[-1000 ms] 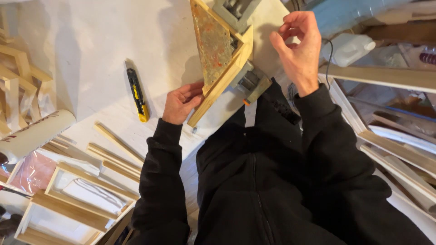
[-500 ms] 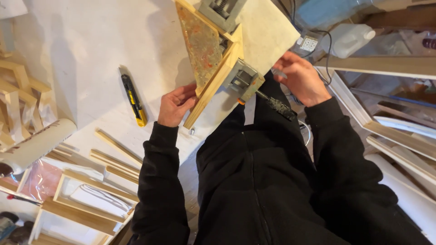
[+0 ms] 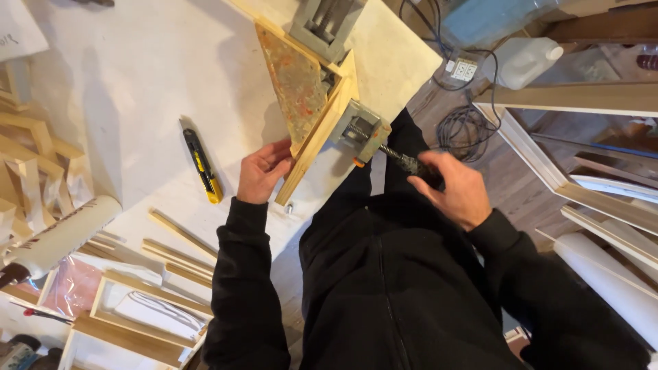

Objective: Assembling wooden picture frame components using glue, corner clamps, and a hammer.

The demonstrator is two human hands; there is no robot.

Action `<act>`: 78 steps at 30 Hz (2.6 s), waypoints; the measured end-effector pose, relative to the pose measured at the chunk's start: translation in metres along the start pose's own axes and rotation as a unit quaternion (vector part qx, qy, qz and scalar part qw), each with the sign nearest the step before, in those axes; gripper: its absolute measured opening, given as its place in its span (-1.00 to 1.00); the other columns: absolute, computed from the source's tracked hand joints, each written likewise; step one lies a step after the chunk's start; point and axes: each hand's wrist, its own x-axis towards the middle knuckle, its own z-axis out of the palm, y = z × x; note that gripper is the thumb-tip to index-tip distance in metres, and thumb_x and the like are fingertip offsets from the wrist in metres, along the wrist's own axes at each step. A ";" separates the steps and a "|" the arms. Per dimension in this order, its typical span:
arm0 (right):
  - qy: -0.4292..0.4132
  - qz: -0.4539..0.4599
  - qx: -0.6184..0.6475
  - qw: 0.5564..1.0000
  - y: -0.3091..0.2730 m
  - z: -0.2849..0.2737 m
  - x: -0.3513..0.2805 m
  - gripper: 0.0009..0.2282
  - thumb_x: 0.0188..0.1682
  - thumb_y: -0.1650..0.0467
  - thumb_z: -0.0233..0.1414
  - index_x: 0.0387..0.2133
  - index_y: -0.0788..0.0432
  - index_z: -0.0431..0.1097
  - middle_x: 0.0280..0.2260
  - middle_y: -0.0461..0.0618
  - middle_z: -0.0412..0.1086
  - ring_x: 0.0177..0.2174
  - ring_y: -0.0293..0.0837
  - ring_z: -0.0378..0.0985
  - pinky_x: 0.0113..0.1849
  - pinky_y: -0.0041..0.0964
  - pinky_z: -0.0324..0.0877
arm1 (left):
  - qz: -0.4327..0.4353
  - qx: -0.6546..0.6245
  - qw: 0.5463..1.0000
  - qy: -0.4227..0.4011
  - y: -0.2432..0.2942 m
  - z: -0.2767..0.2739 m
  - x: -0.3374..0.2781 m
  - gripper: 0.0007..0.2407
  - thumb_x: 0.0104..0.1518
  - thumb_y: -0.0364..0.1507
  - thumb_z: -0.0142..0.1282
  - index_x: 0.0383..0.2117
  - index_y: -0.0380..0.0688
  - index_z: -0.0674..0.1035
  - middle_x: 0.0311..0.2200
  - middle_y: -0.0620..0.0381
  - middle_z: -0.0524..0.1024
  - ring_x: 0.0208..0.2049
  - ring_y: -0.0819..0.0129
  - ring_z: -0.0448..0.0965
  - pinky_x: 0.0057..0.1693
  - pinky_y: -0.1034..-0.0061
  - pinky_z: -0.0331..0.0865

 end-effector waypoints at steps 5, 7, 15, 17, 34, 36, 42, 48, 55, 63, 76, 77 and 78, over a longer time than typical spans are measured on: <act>0.051 -0.040 0.003 0.998 0.007 0.012 -0.009 -0.67 -0.04 0.40 0.26 -0.02 0.23 0.40 -0.28 0.12 0.46 -0.30 0.11 0.55 -0.27 -0.12 0.46 | -0.013 -0.005 1.000 0.004 0.000 0.000 -0.001 -0.57 0.22 -0.63 0.10 0.25 -0.49 0.38 0.04 -0.14 0.58 0.01 0.34 0.61 0.13 0.47 0.49; 0.057 -0.048 0.014 0.997 0.011 0.015 -0.009 -0.66 -0.01 0.43 0.23 0.02 0.24 0.40 -0.28 0.14 0.45 -0.30 0.13 0.54 -0.27 -0.11 0.46 | -0.017 -0.008 1.000 0.005 0.003 0.002 0.000 -0.57 0.22 -0.63 0.10 0.25 -0.48 0.38 0.04 -0.13 0.58 -0.01 0.34 0.61 0.11 0.47 0.49; -0.087 0.212 0.293 0.928 0.080 0.061 -0.033 -0.75 0.29 0.36 -0.15 -0.09 0.35 0.38 -0.50 0.04 0.38 -0.50 -0.13 0.38 -0.42 -0.26 0.27 | -0.031 0.006 0.999 0.024 0.006 -0.001 0.000 -0.57 0.21 -0.64 0.11 0.24 -0.48 0.39 0.03 -0.14 0.58 -0.01 0.34 0.62 0.10 0.49 0.51; -0.118 0.243 0.339 0.901 0.078 0.055 -0.029 -0.70 0.32 0.33 -0.18 -0.14 0.36 0.39 -0.50 0.05 0.37 -0.52 -0.14 0.31 -0.44 -0.26 0.21 | -0.030 0.010 0.999 0.022 0.004 -0.003 0.001 -0.57 0.21 -0.64 0.12 0.24 -0.48 0.39 0.04 -0.14 0.58 0.00 0.34 0.62 0.11 0.49 0.51; -0.001 0.024 0.033 0.999 0.031 0.030 -0.005 -0.73 0.08 0.35 0.11 -0.03 0.25 0.38 -0.33 0.27 0.49 -0.35 0.25 0.56 -0.35 0.01 0.43 | -0.043 0.005 0.999 0.013 0.002 -0.005 0.004 -0.55 0.20 -0.63 0.14 0.25 -0.46 0.38 0.04 -0.14 0.58 0.02 0.33 0.61 0.15 0.48 0.47; -0.045 0.061 0.079 0.994 0.038 0.032 -0.004 -0.75 0.11 0.34 0.06 -0.03 0.24 0.38 -0.43 0.26 0.47 -0.40 0.23 0.56 -0.38 -0.01 0.41 | -0.045 0.005 0.999 0.012 0.003 -0.007 0.005 -0.54 0.19 -0.63 0.15 0.25 -0.46 0.37 0.05 -0.14 0.57 0.04 0.32 0.60 0.19 0.46 0.47; -0.147 0.151 0.186 0.960 0.041 0.022 0.010 -0.78 0.15 0.30 -0.05 -0.19 0.23 0.41 -0.57 0.16 0.42 -0.56 0.09 0.52 -0.44 -0.10 0.40 | -0.054 0.007 0.998 0.010 0.001 -0.009 0.005 -0.53 0.20 -0.63 0.15 0.27 -0.47 0.36 0.06 -0.16 0.57 0.03 0.30 0.59 0.13 0.47 0.45; -0.120 0.063 0.094 0.986 0.029 0.009 0.016 -0.79 0.15 0.31 -0.03 -0.19 0.23 0.41 -0.45 0.14 0.47 -0.44 0.06 0.54 -0.37 -0.13 0.41 | -0.057 0.012 0.998 0.016 0.007 -0.004 0.005 -0.54 0.19 -0.62 0.15 0.25 -0.47 0.37 0.04 -0.14 0.58 0.02 0.33 0.61 0.13 0.51 0.48; 0.037 0.052 0.248 0.967 -0.021 -0.012 0.096 -0.70 0.15 0.49 0.05 0.14 0.27 0.29 -0.04 0.07 0.51 -0.13 -0.12 0.57 -0.03 -0.25 0.49 | -0.056 -0.005 0.998 0.002 0.002 -0.010 0.004 -0.53 0.19 -0.63 0.15 0.26 -0.46 0.37 0.05 -0.13 0.57 0.02 0.33 0.60 0.12 0.51 0.47; -0.089 0.156 0.531 0.828 -0.056 0.008 0.136 -0.38 -0.07 0.61 0.03 0.32 0.24 0.03 0.23 0.04 0.32 0.16 -0.16 0.37 0.09 -0.28 0.39 | -0.031 -0.001 0.999 -0.012 0.006 -0.008 0.007 -0.53 0.19 -0.63 0.15 0.26 -0.48 0.36 0.08 -0.15 0.55 0.10 0.31 0.57 0.24 0.44 0.43; -0.084 0.222 0.682 0.692 -0.060 -0.007 0.136 -0.34 -0.12 0.71 0.00 0.35 0.37 0.03 0.23 0.12 0.27 0.09 -0.17 0.41 -0.08 -0.38 0.41 | -0.038 -0.014 0.999 -0.019 0.006 -0.009 0.005 -0.54 0.19 -0.63 0.16 0.25 -0.51 0.36 0.10 -0.20 0.54 0.13 0.24 0.56 0.27 0.38 0.43; -0.074 0.208 0.689 0.690 -0.056 -0.010 0.136 -0.34 -0.13 0.73 0.01 0.33 0.35 0.05 0.21 0.09 0.31 0.06 -0.20 0.41 -0.05 -0.40 0.41 | -0.034 -0.014 0.999 -0.020 0.003 -0.009 0.006 -0.53 0.19 -0.63 0.16 0.25 -0.51 0.36 0.10 -0.19 0.53 0.14 0.24 0.56 0.27 0.39 0.42; -0.065 0.195 0.696 0.688 -0.052 -0.013 0.135 -0.34 -0.15 0.74 0.02 0.32 0.34 0.08 0.18 0.06 0.35 0.03 -0.22 0.42 -0.03 -0.43 0.41 | -0.031 -0.014 0.999 -0.022 0.001 -0.010 0.007 -0.53 0.19 -0.63 0.16 0.25 -0.51 0.36 0.11 -0.19 0.52 0.14 0.24 0.55 0.28 0.39 0.41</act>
